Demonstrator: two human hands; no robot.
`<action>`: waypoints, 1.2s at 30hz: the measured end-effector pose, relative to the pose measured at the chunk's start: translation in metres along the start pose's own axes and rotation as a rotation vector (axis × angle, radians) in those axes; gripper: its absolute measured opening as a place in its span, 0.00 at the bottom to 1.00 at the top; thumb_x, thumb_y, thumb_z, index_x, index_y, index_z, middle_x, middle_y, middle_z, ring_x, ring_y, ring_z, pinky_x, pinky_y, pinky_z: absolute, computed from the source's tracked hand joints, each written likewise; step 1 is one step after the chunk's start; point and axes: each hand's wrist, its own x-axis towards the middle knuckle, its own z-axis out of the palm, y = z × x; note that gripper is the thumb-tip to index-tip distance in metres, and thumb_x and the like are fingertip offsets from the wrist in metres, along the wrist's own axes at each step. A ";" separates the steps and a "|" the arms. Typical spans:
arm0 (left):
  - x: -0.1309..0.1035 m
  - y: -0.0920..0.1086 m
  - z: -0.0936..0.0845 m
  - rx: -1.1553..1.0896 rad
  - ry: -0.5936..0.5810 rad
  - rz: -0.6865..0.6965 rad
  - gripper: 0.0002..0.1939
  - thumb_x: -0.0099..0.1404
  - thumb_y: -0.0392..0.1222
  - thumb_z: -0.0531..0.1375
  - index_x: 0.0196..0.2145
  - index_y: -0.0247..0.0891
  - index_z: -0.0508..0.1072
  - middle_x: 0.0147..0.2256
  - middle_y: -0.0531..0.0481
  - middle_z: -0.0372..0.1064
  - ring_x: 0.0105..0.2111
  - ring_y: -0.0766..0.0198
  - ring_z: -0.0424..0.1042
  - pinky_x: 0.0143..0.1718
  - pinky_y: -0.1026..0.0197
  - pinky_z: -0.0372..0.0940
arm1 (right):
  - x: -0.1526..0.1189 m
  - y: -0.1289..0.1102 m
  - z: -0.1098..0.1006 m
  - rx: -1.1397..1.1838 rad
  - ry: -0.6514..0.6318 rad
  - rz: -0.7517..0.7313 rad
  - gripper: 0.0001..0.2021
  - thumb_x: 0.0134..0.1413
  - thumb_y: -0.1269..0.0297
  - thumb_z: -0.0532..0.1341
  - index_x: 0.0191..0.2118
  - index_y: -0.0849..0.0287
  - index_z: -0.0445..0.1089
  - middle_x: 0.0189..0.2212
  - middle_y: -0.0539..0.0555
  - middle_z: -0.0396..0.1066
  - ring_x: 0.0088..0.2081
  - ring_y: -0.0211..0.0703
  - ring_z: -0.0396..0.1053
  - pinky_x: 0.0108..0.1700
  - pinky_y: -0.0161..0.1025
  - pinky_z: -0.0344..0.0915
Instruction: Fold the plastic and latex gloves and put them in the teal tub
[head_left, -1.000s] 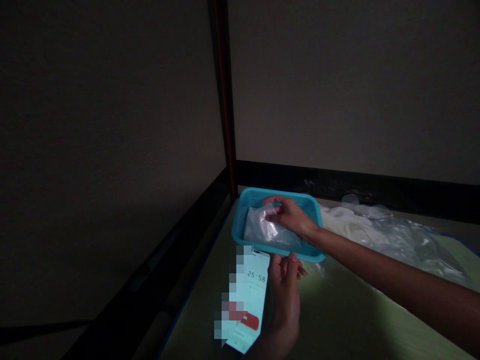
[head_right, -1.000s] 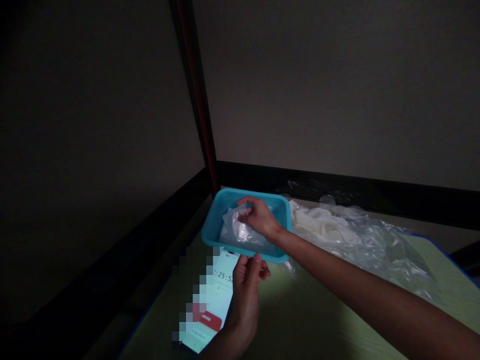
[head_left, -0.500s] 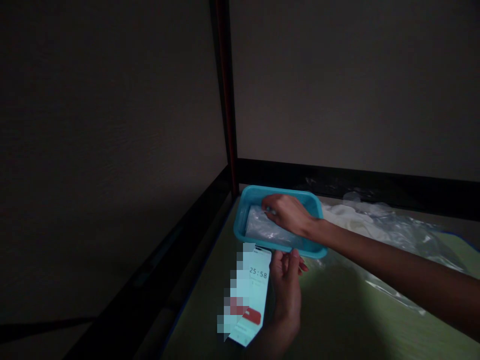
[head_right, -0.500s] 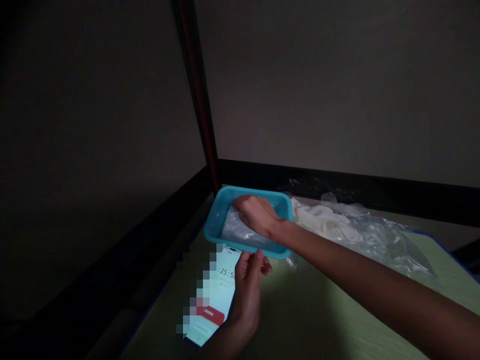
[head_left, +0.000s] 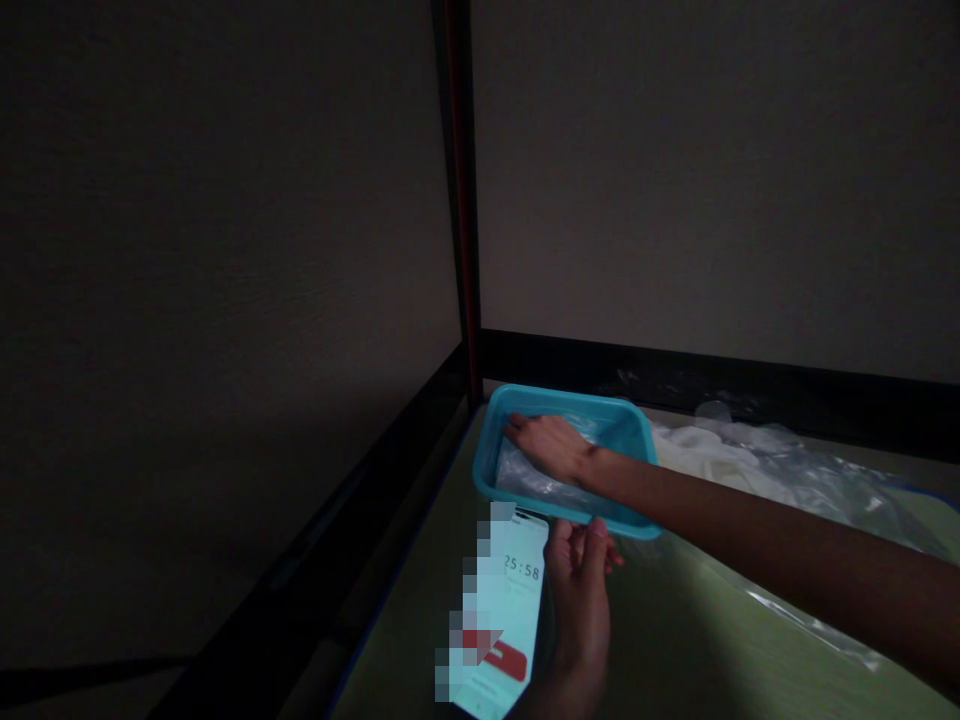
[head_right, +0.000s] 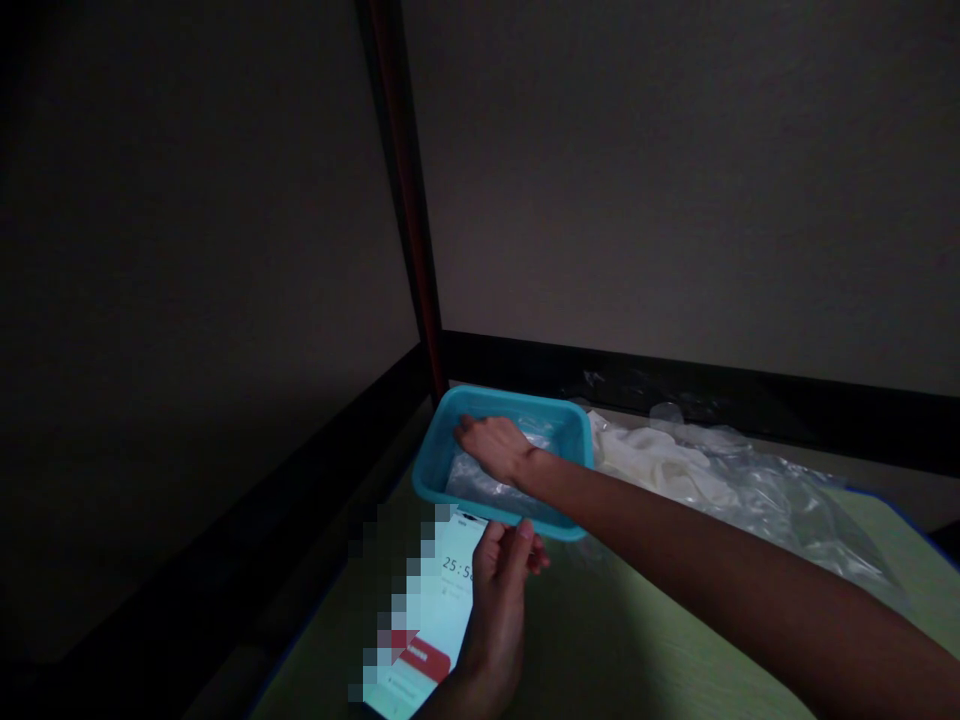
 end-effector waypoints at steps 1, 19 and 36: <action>0.000 0.000 0.000 -0.002 0.004 0.001 0.21 0.51 0.59 0.61 0.26 0.37 0.63 0.22 0.54 0.61 0.24 0.66 0.63 0.30 0.63 0.57 | 0.001 0.001 0.001 -0.003 0.001 0.010 0.10 0.51 0.80 0.54 0.30 0.59 0.67 0.38 0.61 0.71 0.35 0.49 0.70 0.33 0.39 0.58; -0.001 0.004 0.002 0.025 0.015 -0.015 0.21 0.51 0.58 0.60 0.24 0.37 0.62 0.21 0.54 0.61 0.24 0.66 0.63 0.29 0.62 0.57 | 0.010 0.010 -0.003 -0.013 -0.116 0.007 0.12 0.38 0.62 0.69 0.28 0.58 0.67 0.33 0.56 0.70 0.35 0.51 0.68 0.31 0.37 0.56; 0.000 0.004 0.001 0.007 -0.006 0.000 0.19 0.53 0.56 0.60 0.23 0.38 0.61 0.20 0.55 0.62 0.24 0.67 0.63 0.29 0.64 0.58 | 0.010 0.010 -0.008 -0.089 -0.227 -0.003 0.12 0.40 0.68 0.67 0.34 0.62 0.69 0.35 0.57 0.71 0.39 0.52 0.68 0.35 0.37 0.59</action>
